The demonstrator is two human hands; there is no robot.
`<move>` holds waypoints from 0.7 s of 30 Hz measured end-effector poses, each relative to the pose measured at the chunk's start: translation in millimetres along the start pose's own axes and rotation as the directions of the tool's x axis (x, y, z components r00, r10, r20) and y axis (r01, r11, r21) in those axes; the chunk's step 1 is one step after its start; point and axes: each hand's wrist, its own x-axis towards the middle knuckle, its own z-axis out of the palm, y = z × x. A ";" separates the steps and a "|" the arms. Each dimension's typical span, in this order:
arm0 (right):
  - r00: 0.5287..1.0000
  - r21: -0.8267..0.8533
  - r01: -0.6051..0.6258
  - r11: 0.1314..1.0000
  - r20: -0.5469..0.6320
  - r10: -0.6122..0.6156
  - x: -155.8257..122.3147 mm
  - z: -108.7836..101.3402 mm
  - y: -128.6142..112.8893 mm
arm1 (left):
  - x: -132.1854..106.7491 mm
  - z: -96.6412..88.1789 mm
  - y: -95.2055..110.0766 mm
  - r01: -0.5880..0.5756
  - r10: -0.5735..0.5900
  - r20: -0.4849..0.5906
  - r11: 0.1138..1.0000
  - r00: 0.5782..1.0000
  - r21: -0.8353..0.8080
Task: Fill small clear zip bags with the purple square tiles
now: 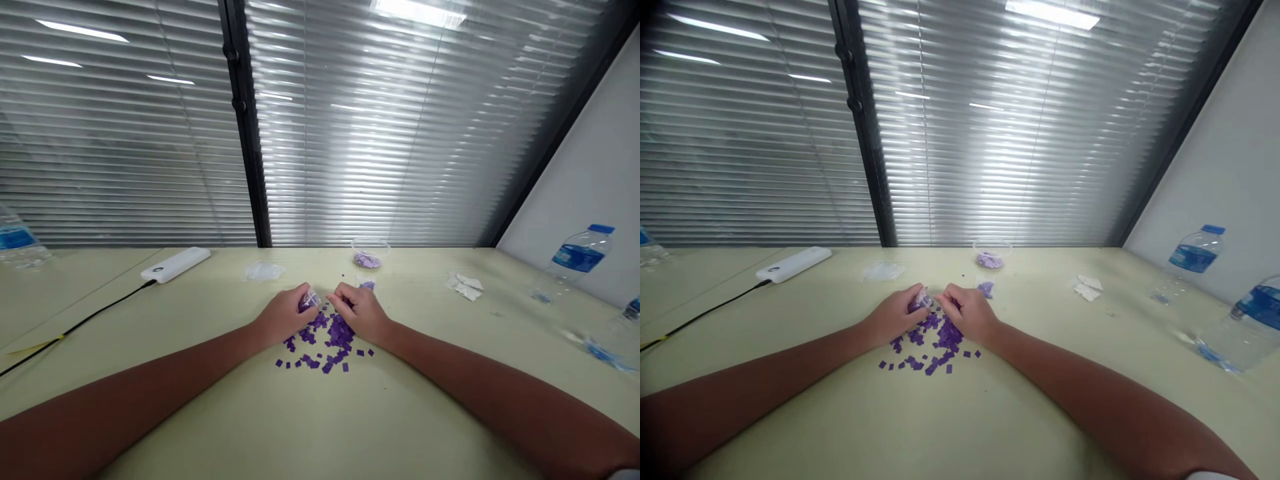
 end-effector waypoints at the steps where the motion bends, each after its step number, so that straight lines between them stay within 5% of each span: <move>1: 0.998 0.004 0.007 1.000 -0.061 -0.007 -0.4 -0.1 -2.7 | -0.7 0.2 0.9 -0.034 0.034 0.005 0.999 0.999 0.031; 8: 0.976 -0.086 0.175 0.981 -0.113 -0.184 -4.1 4.9 -4.5 | -10.8 -5.6 14.4 -0.386 0.383 0.126 0.922 0.915 0.005; 15: 0.955 -0.044 0.296 0.954 0.010 -0.296 -2.2 8.6 0.9 | -9.4 -6.7 14.2 -0.401 0.402 0.159 0.915 0.902 -0.042; 21: 0.956 -0.017 0.294 0.956 0.003 -0.294 -1.5 5.7 -4.7 | -4.6 -2.3 6.6 -0.298 0.301 0.106 0.953 0.948 -0.043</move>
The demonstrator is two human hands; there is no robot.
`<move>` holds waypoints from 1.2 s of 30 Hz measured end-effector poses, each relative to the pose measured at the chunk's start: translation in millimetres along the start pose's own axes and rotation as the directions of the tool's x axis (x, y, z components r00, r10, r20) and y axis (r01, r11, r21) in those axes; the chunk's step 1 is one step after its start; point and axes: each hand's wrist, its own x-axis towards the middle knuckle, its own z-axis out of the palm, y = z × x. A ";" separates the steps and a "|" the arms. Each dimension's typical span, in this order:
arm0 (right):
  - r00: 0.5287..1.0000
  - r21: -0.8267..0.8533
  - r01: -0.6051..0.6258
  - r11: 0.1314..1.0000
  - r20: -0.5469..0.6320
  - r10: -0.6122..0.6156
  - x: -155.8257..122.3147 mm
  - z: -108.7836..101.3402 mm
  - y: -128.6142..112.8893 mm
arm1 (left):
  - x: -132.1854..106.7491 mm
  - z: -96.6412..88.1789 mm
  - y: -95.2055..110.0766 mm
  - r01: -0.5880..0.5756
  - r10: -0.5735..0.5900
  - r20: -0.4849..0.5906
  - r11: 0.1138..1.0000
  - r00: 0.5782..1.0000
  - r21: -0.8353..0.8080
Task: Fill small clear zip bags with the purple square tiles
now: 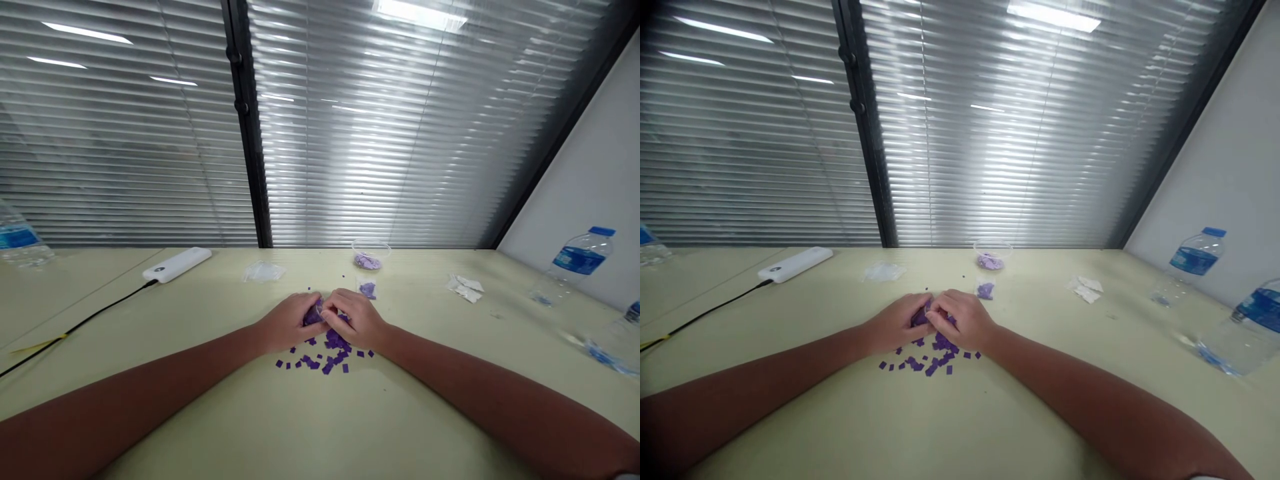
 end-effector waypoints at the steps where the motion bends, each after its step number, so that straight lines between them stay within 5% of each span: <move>1: 1.000 0.003 -0.004 1.000 0.006 0.004 0.4 -0.1 -0.4 | 0.4 0.5 -1.4 0.026 -0.026 -0.007 1.000 1.000 -0.005; 9: 0.997 0.010 -0.082 0.997 -0.007 0.082 0.5 -0.7 1.2 | 1.2 2.5 -1.1 0.129 -0.129 -0.055 0.992 0.990 -0.007; 18: 0.967 0.058 -0.198 0.979 0.178 0.185 -1.7 -0.3 5.0 | 0.0 2.2 -0.5 0.011 -0.006 -0.060 0.997 0.998 0.081; 36: 0.968 0.041 -0.187 0.981 0.178 0.177 -0.3 0.0 3.1 | 0.1 3.5 -2.3 0.011 -0.010 -0.013 0.995 1.000 0.104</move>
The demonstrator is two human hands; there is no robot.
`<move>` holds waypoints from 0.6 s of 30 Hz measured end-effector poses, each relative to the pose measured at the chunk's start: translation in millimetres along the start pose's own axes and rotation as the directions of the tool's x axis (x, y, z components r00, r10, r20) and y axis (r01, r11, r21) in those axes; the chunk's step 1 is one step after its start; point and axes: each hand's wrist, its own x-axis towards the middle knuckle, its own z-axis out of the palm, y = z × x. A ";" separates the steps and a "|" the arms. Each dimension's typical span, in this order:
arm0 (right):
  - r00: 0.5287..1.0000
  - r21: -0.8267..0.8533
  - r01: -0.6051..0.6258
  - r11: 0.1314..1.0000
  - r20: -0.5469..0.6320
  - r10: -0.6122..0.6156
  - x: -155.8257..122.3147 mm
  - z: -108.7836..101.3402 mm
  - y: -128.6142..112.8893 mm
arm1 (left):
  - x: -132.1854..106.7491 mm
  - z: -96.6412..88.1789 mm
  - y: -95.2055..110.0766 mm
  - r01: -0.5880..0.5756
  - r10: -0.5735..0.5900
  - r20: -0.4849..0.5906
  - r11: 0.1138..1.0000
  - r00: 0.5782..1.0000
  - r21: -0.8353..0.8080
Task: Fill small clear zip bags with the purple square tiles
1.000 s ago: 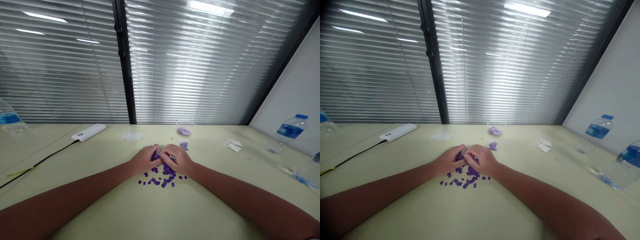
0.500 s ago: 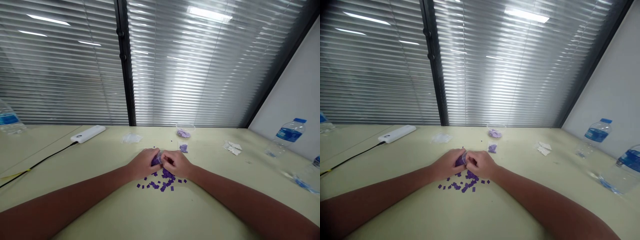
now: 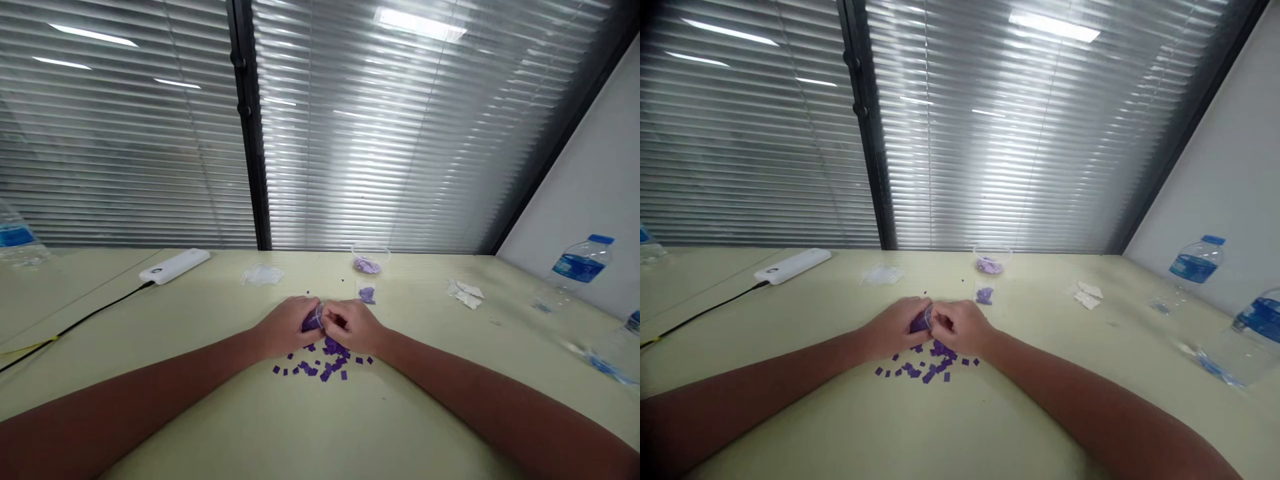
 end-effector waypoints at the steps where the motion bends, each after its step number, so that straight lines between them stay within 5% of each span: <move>1: 1.000 -0.012 0.003 1.000 -0.010 -0.003 -0.1 0.4 0.4 | 0.0 -0.2 0.5 0.001 -0.001 0.004 1.000 1.000 -0.001; 18: 0.994 -0.101 -0.068 0.993 -0.091 0.059 -0.3 1.1 2.0 | -0.1 -1.3 1.3 -0.018 0.018 0.009 1.000 1.000 -0.021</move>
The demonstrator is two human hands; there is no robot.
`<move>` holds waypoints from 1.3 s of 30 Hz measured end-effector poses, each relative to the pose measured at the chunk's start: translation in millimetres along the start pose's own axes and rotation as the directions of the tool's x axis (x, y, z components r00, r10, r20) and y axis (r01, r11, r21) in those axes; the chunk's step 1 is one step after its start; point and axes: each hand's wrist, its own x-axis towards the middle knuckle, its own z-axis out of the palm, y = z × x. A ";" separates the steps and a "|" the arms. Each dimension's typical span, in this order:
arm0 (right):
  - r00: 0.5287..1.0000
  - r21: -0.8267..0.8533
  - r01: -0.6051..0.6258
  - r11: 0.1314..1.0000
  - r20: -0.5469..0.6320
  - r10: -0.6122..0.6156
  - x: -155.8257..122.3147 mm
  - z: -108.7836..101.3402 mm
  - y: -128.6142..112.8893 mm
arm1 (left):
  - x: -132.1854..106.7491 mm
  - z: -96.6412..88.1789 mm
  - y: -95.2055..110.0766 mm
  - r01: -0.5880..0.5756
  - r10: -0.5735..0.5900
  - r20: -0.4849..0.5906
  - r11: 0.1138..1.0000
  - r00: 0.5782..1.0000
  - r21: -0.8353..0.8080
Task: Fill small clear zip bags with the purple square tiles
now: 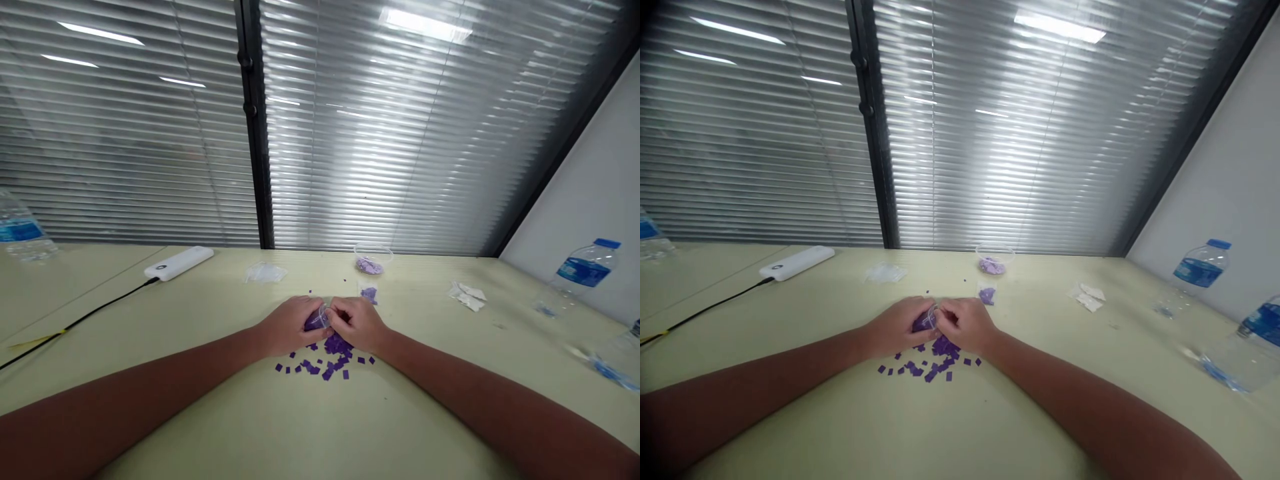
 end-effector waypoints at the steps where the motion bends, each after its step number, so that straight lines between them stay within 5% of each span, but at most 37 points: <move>1: 1.000 -0.001 0.003 1.000 0.006 -0.003 -0.1 0.0 0.2 | -0.3 -0.1 0.1 -0.003 0.003 -0.003 1.000 1.000 -0.003; 6: 0.993 -0.094 -0.112 0.989 -0.038 0.109 0.9 -0.1 -0.4 | -1.6 -1.8 3.1 0.024 -0.024 -0.010 0.999 1.000 -0.033; 13: 0.960 -0.180 -0.257 0.949 0.065 0.272 3.0 -1.9 -3.3 | 0.6 0.0 0.9 0.246 -0.254 -0.073 0.963 0.964 -0.107; 17: 0.950 -0.185 -0.291 0.939 0.059 0.306 2.3 -2.4 -4.8 | 1.4 0.3 -1.0 0.254 -0.263 -0.099 0.962 0.960 -0.101; 22: 0.920 -0.148 -0.319 0.936 0.188 0.343 8.4 -15.8 -9.3 | -2.3 -1.4 2.1 0.217 -0.220 -0.034 0.973 0.975 -0.076; 29: 0.816 0.004 -0.248 0.969 0.539 0.207 15.0 -50.5 -12.2 | -7.2 1.7 -4.6 0.242 -0.243 -0.034 0.970 0.969 -0.029; 35: 0.875 0.022 -0.178 0.984 0.461 0.148 10.2 -34.2 -2.1 | -7.6 1.8 -4.9 0.193 -0.195 -0.039 0.980 0.980 -0.048; 39: 0.834 0.117 -0.289 0.950 0.517 0.190 13.5 -35.1 4.2 | -7.3 -2.0 0.1 0.201 -0.204 -0.051 0.978 0.978 -0.055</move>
